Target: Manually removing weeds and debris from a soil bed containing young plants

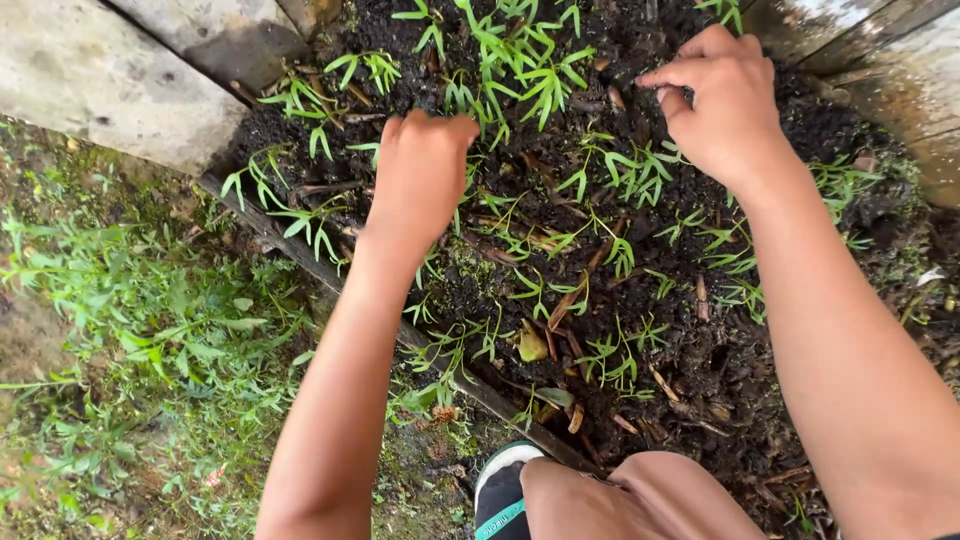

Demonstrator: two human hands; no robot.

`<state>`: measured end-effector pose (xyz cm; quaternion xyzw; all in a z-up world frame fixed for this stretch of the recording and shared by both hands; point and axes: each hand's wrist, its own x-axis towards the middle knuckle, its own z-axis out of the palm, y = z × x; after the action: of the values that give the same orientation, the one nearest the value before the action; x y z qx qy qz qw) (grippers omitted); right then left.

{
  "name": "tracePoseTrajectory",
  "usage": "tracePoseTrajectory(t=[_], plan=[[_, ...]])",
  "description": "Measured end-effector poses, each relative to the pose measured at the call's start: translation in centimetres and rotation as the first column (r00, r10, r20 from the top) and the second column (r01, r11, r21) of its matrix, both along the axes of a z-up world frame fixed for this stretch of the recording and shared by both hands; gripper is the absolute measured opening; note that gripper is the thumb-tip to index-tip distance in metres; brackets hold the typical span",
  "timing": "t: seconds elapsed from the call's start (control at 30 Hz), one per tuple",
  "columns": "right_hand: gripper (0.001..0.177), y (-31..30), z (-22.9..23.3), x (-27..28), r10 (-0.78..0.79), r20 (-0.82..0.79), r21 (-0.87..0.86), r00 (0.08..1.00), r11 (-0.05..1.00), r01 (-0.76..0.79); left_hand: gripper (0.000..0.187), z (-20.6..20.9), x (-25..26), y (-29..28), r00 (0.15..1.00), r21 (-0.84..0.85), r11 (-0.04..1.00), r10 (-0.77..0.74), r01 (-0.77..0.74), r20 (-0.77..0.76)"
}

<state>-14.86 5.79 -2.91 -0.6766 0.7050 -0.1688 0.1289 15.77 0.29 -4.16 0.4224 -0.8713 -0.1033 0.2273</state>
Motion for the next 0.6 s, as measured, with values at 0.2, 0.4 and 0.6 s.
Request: tracePoseTrajectory(t=[0.2, 0.4, 0.6], plan=[[0.028, 1.0, -0.5, -1.1, 0.076, -0.009, -0.045, 0.997, 0.996, -0.076, 0.026, -2.3, -2.6, -4.1, 0.892, 0.158, 0.986, -0.117, 0.053, 0.436], [0.026, 2.1, -1.0, -2.4, 0.084, 0.016, -0.097, 0.996, 0.992, -0.082, 0.012, -2.5, -4.3, -4.0, 0.639, 0.101, 0.992, -0.125, 0.074, 0.759], [0.025, 2.6, -0.9, -3.0, 0.036, 0.059, -0.056, 0.998, 0.998, -0.033, 0.013, -2.7, -4.0, -4.0, 0.623, 0.090, 0.995, -0.091, 0.034, 0.777]])
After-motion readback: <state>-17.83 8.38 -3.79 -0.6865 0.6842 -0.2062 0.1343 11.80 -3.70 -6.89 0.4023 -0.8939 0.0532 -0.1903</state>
